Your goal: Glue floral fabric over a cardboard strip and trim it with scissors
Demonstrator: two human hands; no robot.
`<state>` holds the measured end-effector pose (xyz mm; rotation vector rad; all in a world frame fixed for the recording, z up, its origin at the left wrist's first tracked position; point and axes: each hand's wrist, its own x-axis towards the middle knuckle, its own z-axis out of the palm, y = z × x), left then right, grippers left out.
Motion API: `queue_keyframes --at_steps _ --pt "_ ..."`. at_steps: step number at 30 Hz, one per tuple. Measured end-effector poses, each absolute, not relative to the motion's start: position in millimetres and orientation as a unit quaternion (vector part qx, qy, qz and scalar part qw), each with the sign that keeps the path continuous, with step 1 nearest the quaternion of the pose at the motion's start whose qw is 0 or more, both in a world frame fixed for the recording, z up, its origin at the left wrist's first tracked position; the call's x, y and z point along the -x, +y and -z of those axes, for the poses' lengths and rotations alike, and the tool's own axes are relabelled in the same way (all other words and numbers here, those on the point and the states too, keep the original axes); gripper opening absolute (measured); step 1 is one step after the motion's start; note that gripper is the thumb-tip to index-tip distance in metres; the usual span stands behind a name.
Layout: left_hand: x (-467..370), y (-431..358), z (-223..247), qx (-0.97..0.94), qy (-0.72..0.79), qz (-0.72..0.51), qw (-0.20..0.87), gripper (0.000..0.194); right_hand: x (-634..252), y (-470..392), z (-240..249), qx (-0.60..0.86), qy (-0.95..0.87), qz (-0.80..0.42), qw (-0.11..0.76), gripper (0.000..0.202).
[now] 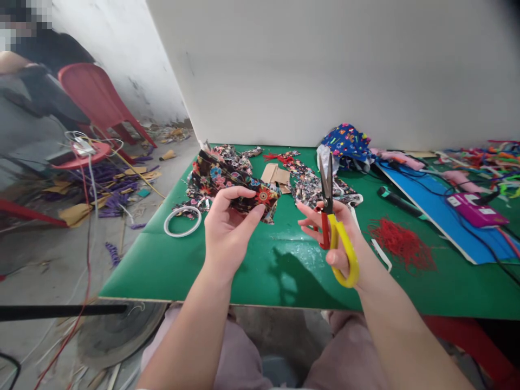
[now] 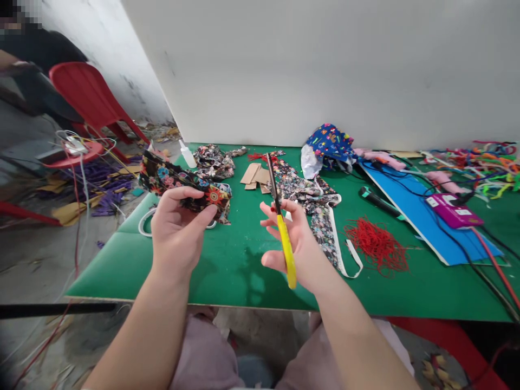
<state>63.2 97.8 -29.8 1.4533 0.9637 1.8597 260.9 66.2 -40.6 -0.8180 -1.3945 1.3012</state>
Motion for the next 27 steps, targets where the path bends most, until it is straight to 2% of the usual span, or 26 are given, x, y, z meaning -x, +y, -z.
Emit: queue_keyframes --at_steps 5,7,11,16,19,24,27 --pt "-65.0 93.3 26.8 -0.558 0.358 -0.692 0.286 0.027 -262.3 63.0 39.0 0.321 -0.639 -0.527 0.459 0.102" --pt "-65.8 91.6 26.0 -0.565 0.362 -0.684 0.287 0.026 -263.2 60.8 36.3 0.319 -0.651 -0.526 0.445 0.105" --pt "-67.1 89.1 24.7 -0.58 0.37 -0.666 0.289 0.023 -265.7 56.7 30.8 0.335 -0.671 -0.524 0.403 0.096" --pt "-67.5 86.8 23.2 -0.572 0.346 -0.677 0.308 0.025 -268.2 54.0 24.5 0.411 -0.636 -0.518 0.398 0.1" --pt "-67.4 84.2 22.1 -0.561 0.327 -0.682 0.338 0.023 -269.9 53.9 22.8 0.46 -0.647 -0.495 0.354 0.098" --pt "-67.0 80.1 19.6 -0.551 0.318 -0.683 0.358 0.018 -271.3 52.5 24.0 0.439 -0.692 -0.486 0.304 0.078" --pt "-67.6 78.7 17.9 -0.554 0.307 -0.69 0.351 0.02 -270.7 51.2 27.7 0.427 -0.708 -0.477 0.299 0.079"
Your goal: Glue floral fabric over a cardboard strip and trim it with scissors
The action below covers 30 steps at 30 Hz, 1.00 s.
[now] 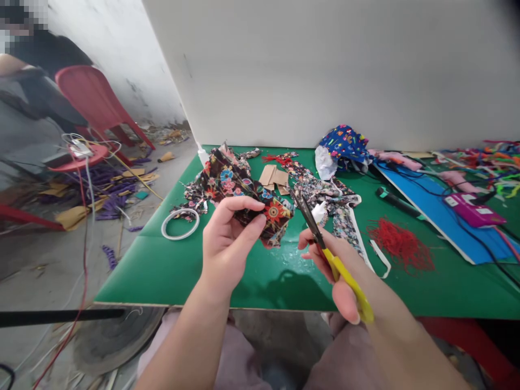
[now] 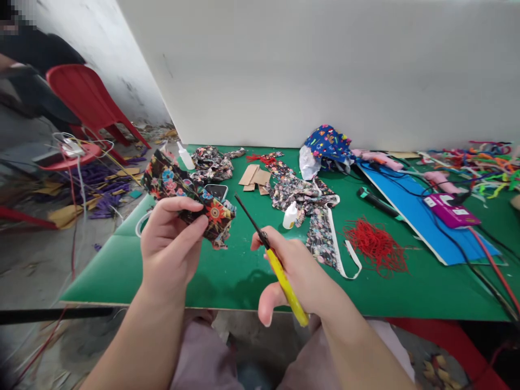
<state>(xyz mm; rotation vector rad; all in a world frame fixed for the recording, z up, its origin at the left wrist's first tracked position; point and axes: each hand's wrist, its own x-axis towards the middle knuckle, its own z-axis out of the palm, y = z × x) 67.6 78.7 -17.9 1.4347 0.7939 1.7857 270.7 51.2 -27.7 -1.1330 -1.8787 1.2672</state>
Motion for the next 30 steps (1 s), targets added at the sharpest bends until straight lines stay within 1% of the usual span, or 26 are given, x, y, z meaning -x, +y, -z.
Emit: queue_keyframes --at_steps 4,11,14,16,22,25,30 --pt "-68.8 76.9 16.1 -0.556 0.292 -0.698 0.344 0.023 -269.1 50.2 34.4 0.419 -0.709 -0.475 0.311 0.09" --pt "-70.0 73.3 15.6 -0.575 0.292 -0.689 0.331 0.024 -267.7 50.7 39.3 0.409 -0.724 -0.465 0.302 0.099" --pt "-71.3 73.6 16.0 -0.584 0.301 -0.683 0.319 0.023 -267.5 51.4 42.1 0.4 -0.725 -0.461 0.32 0.101" --pt "-72.3 74.2 16.2 -0.587 0.308 -0.68 0.312 0.023 -267.2 51.6 42.8 0.396 -0.722 -0.463 0.327 0.102" --pt "-73.1 74.2 16.6 -0.594 0.332 -0.669 0.3 0.019 -267.4 51.0 35.9 0.402 -0.723 -0.476 0.3 0.098" --pt "-72.5 73.1 16.3 -0.593 0.327 -0.67 0.306 0.02 -268.1 51.2 33.3 0.399 -0.731 -0.47 0.292 0.099" --pt "-72.4 73.2 16.3 -0.59 0.314 -0.672 0.318 0.023 -268.8 51.4 32.6 0.398 -0.733 -0.469 0.289 0.096"
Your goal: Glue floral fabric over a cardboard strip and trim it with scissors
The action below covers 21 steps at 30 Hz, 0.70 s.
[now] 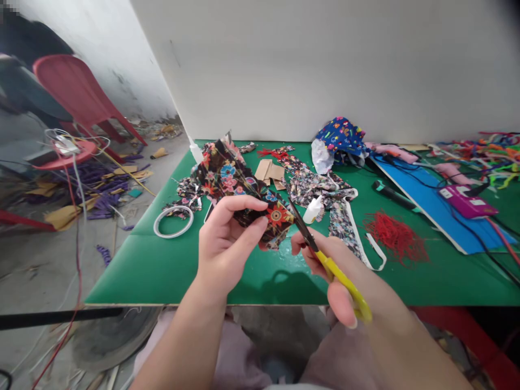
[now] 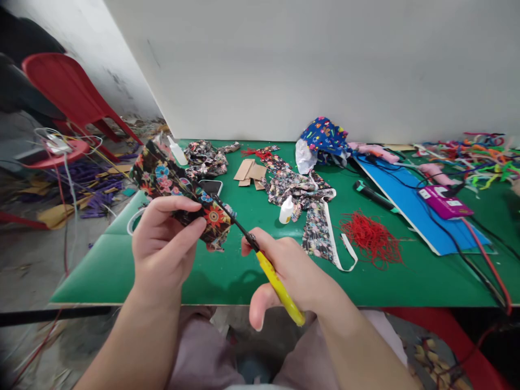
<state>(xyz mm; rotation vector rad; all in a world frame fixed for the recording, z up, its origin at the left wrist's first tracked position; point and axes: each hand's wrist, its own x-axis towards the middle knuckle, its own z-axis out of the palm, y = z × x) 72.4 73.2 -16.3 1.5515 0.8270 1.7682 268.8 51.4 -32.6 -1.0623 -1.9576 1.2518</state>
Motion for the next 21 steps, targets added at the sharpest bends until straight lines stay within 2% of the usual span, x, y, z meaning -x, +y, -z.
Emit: queue_keyframes --at_steps 13,21 --pt "-72.0 74.1 17.2 -0.596 0.335 -0.667 0.296 0.02 -267.0 50.8 25.2 0.393 -0.733 -0.476 0.286 0.09" --pt "-71.9 73.8 16.5 -0.596 0.335 -0.662 0.307 0.018 -265.3 49.6 12.3 0.406 -0.74 -0.478 0.245 0.085"
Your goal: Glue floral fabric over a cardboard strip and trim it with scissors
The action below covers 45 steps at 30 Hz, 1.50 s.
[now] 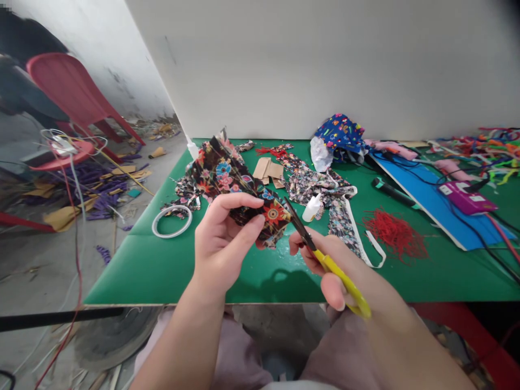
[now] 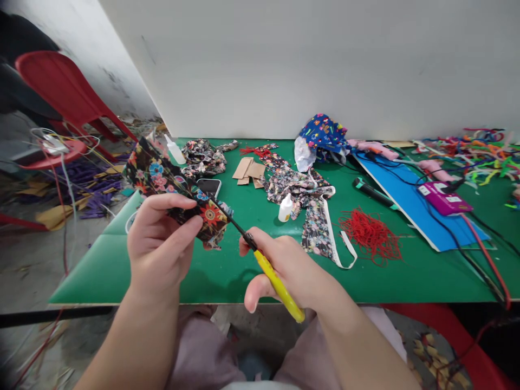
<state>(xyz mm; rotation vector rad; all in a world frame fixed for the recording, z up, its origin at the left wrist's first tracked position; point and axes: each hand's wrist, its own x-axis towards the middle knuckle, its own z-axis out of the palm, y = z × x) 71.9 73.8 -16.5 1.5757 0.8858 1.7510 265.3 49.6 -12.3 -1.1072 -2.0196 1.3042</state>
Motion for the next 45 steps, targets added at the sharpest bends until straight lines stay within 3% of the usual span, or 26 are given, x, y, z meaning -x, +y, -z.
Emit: queue_keyframes --at_steps 9,14,28,34,40,45 --pt "-70.8 75.3 17.7 -0.597 0.342 -0.659 0.304 0.018 -265.4 47.4 17.6 0.414 -0.737 -0.472 0.25 0.069" --pt "-70.0 75.2 18.3 -0.596 0.346 -0.656 0.307 0.017 -262.8 47.6 30.3 0.408 -0.73 -0.449 0.314 0.079" --pt "-71.0 75.5 17.5 -0.592 0.332 -0.67 0.303 0.02 -259.9 47.0 24.9 0.422 -0.749 -0.421 0.289 0.074" --pt "-71.1 76.9 17.6 -0.579 0.306 -0.68 0.328 0.03 -263.1 46.1 30.9 0.419 -0.754 -0.425 0.276 0.049" --pt "-70.5 76.9 19.0 -0.563 0.291 -0.666 0.392 0.035 -265.0 46.6 30.4 0.394 -0.736 -0.486 0.259 0.075" --pt "-71.2 75.2 19.2 -0.564 0.297 -0.67 0.38 0.035 -263.1 42.4 27.4 0.423 -0.729 -0.477 0.247 0.074"
